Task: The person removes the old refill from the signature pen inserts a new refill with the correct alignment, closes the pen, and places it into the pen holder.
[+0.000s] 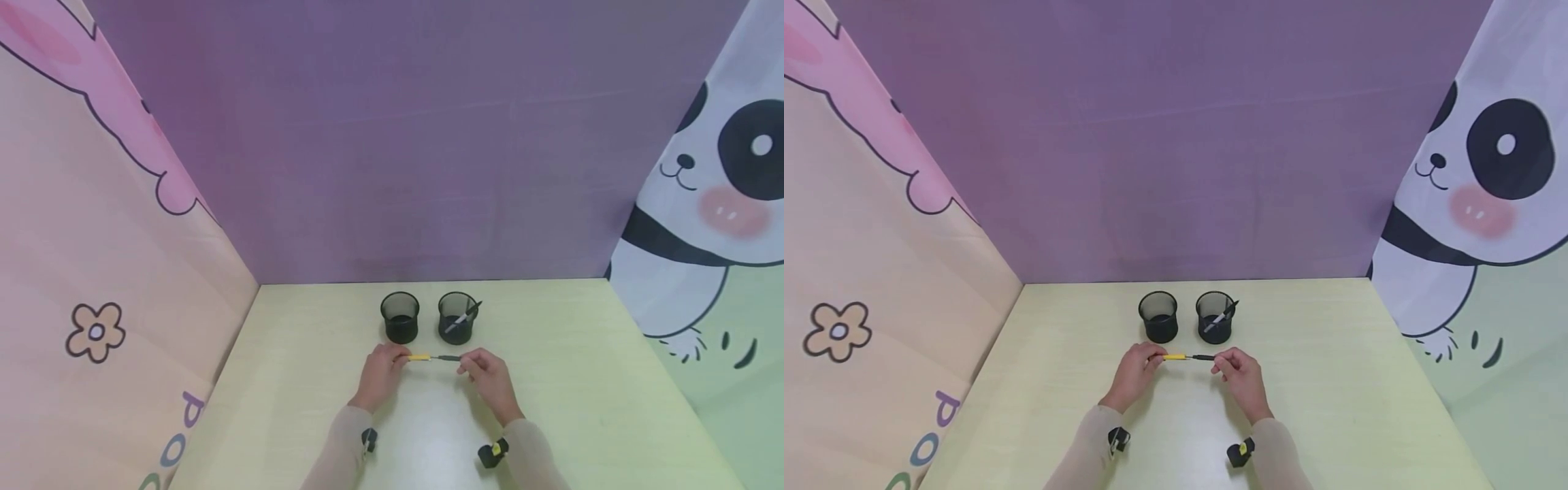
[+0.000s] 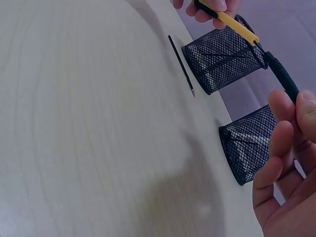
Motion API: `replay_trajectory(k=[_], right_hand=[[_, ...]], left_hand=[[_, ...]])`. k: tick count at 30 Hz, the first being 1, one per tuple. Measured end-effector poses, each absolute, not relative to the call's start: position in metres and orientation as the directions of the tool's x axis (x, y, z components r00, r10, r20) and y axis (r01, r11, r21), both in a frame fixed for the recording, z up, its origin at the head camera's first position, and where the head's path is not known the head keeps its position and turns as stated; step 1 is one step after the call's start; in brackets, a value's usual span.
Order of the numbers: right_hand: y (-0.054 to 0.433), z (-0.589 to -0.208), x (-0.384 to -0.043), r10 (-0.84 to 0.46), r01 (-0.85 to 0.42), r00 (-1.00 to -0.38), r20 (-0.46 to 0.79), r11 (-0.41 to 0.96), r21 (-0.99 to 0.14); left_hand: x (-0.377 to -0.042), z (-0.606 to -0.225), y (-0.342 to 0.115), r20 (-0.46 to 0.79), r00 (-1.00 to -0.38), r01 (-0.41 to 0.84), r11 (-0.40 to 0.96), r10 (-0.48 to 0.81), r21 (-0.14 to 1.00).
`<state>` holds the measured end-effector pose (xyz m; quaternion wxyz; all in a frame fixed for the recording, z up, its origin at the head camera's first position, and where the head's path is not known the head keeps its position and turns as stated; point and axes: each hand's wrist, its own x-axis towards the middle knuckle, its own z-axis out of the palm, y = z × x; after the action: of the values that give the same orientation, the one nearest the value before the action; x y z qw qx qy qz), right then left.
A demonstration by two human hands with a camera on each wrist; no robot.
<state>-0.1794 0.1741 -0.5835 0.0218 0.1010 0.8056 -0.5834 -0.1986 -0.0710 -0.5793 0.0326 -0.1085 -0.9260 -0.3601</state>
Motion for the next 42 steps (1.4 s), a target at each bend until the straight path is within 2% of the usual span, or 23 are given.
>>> replay_trajectory(k=[11,42], right_hand=[[0.1691,-0.5854,-0.179,0.119,0.171,-0.983,-0.143,0.276,-0.946],[0.1693,-0.5838,-0.1769,0.103,0.178,-0.983,-0.155,0.29,-0.94]], left_hand=[[-0.1948,-0.5757,-0.0646,0.109,-0.973,0.222,0.715,0.202,0.663],[-0.1926,-0.5742,-0.0603,0.152,-0.961,0.276,0.757,0.232,0.592]])
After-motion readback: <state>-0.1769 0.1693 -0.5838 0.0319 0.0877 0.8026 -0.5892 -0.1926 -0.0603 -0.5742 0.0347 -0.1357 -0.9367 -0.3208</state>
